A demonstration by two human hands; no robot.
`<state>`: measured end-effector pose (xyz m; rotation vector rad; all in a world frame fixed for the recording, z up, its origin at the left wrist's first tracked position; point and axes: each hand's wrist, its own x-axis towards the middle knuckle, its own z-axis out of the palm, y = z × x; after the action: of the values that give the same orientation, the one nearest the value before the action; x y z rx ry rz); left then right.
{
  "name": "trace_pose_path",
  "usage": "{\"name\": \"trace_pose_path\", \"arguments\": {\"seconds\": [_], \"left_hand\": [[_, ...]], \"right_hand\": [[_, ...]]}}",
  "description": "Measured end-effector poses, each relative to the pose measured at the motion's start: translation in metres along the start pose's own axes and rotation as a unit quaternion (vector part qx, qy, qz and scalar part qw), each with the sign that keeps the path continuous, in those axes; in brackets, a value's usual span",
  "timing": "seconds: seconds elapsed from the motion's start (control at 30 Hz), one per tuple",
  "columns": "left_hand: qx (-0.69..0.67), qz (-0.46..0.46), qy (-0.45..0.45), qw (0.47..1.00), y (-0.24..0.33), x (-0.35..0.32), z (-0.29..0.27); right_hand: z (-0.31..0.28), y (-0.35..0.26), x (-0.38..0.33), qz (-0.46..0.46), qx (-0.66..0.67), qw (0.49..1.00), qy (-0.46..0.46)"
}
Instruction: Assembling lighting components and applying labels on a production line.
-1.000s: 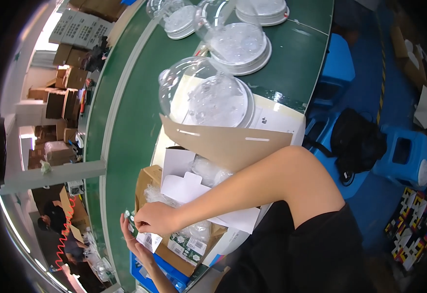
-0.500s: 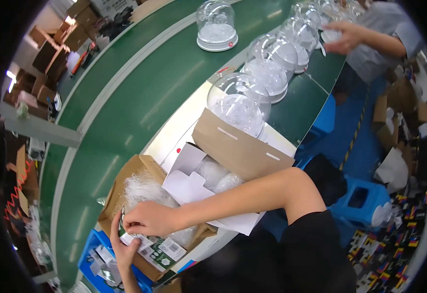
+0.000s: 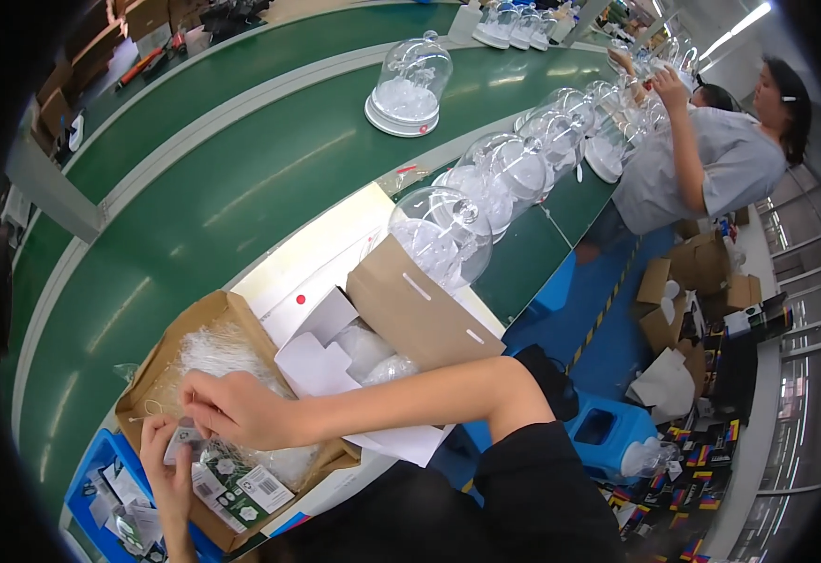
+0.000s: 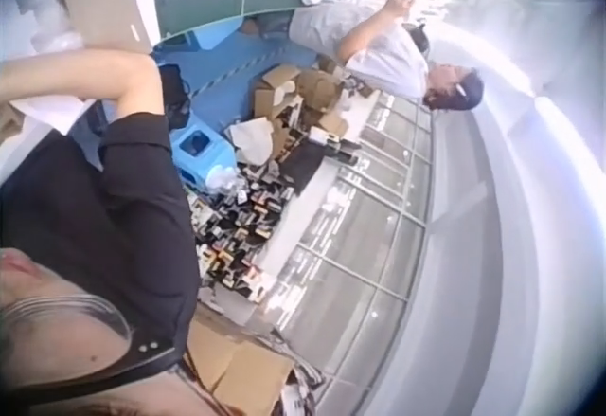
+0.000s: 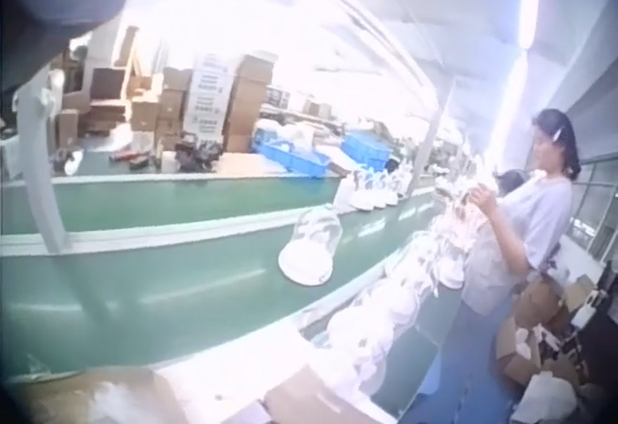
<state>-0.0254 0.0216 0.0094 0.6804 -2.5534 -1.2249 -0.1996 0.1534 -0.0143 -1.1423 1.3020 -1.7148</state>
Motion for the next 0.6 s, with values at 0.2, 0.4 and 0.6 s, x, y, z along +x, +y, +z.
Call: {"name": "trace_pose_path", "arguments": {"seconds": [0.2,0.4,0.6], "left_hand": [[-0.117,-0.069,0.034,0.99,-0.011,-0.012,0.013],[-0.056,0.071,-0.032,0.995,-0.012,-0.007,-0.01],[-0.109,0.033,-0.065,0.991,-0.003,0.006,-0.003]], "right_hand": [[-0.005,-0.001,0.0,-0.014,-0.042,0.999,-0.001],[0.002,0.003,0.006,-0.155,-0.1,0.983,-0.006],[-0.005,0.003,-0.001,0.093,-0.012,0.994,-0.059]]}}
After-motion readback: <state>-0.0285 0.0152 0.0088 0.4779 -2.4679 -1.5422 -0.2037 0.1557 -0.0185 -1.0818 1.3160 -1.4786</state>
